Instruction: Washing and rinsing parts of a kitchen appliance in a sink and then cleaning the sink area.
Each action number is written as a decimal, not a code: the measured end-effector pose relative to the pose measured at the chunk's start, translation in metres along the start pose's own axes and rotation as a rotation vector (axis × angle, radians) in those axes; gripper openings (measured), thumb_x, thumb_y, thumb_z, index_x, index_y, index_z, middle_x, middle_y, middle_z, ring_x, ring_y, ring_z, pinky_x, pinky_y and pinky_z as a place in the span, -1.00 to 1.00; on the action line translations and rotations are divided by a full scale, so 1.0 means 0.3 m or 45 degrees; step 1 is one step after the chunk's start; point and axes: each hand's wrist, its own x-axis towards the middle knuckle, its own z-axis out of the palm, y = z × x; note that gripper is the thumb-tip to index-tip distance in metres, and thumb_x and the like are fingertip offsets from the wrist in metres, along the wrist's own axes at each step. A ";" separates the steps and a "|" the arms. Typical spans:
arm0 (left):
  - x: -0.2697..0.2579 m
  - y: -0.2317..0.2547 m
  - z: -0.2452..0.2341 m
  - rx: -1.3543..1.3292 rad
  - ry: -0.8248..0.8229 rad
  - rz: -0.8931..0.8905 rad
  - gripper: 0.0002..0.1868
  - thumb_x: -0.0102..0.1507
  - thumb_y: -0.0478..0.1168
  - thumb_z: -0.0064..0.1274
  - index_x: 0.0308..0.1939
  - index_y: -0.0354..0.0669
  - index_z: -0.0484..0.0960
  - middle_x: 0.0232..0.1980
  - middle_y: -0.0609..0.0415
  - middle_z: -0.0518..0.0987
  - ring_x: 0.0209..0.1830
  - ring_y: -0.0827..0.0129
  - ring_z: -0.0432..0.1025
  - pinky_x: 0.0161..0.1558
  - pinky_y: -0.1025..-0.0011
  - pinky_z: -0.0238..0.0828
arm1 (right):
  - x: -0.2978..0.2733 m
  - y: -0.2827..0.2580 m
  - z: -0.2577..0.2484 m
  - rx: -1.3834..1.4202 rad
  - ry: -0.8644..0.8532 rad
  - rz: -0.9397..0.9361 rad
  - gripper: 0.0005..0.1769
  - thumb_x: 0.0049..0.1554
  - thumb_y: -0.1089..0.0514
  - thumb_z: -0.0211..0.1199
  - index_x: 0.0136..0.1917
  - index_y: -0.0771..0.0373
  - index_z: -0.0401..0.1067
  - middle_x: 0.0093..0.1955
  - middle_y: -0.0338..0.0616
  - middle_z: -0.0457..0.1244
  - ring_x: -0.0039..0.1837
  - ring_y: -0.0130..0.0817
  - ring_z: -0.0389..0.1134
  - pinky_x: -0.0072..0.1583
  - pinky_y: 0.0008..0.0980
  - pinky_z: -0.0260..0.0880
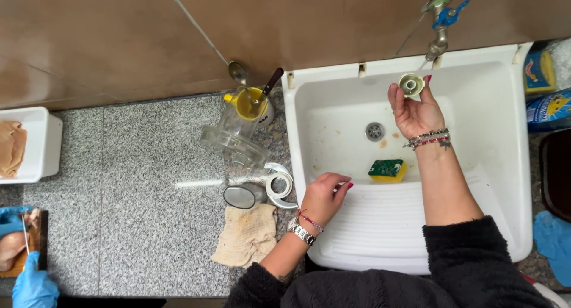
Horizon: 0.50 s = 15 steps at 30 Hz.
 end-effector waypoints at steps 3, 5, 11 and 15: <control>-0.006 0.025 -0.011 0.050 -0.037 -0.053 -0.88 0.26 -0.26 0.20 -0.15 -0.17 0.72 -0.17 -0.05 0.67 -0.40 0.19 0.59 -0.32 0.35 0.56 | -0.006 -0.016 -0.023 -0.061 -0.039 -0.043 -0.43 0.29 -0.08 0.35 0.28 0.43 0.30 0.26 0.14 0.24 0.32 -0.04 0.37 0.29 -0.35 0.59; -0.017 0.024 -0.018 0.041 0.008 -0.009 -0.88 0.26 -0.25 0.21 -0.15 -0.17 0.72 -0.17 -0.05 0.67 -0.39 0.19 0.59 -0.32 0.35 0.56 | -0.036 0.000 0.018 -0.071 0.002 -0.059 -0.41 0.28 -0.09 0.34 0.28 0.45 0.30 0.26 0.19 0.25 0.31 -0.01 0.36 0.26 -0.30 0.60; -0.128 0.023 -0.101 0.075 0.080 0.069 -0.90 0.27 -0.25 0.21 -0.15 -0.15 0.71 -0.16 -0.01 0.67 -0.32 0.17 0.59 -0.26 0.35 0.56 | -0.159 0.099 0.055 -0.637 0.254 -0.352 -0.55 0.22 -0.04 0.33 0.21 0.29 0.34 0.16 0.05 0.29 0.18 -0.14 0.30 0.13 -0.05 0.57; -0.211 0.006 -0.192 0.133 0.053 0.138 -0.89 0.26 -0.22 0.23 -0.15 -0.11 0.72 -0.18 0.05 0.68 -0.31 0.20 0.59 -0.26 0.35 0.54 | -0.236 0.166 0.119 -1.563 0.279 -0.815 -0.52 0.07 0.31 0.35 0.16 0.04 0.22 0.17 -0.16 0.32 0.19 -0.31 0.42 0.11 -0.18 0.58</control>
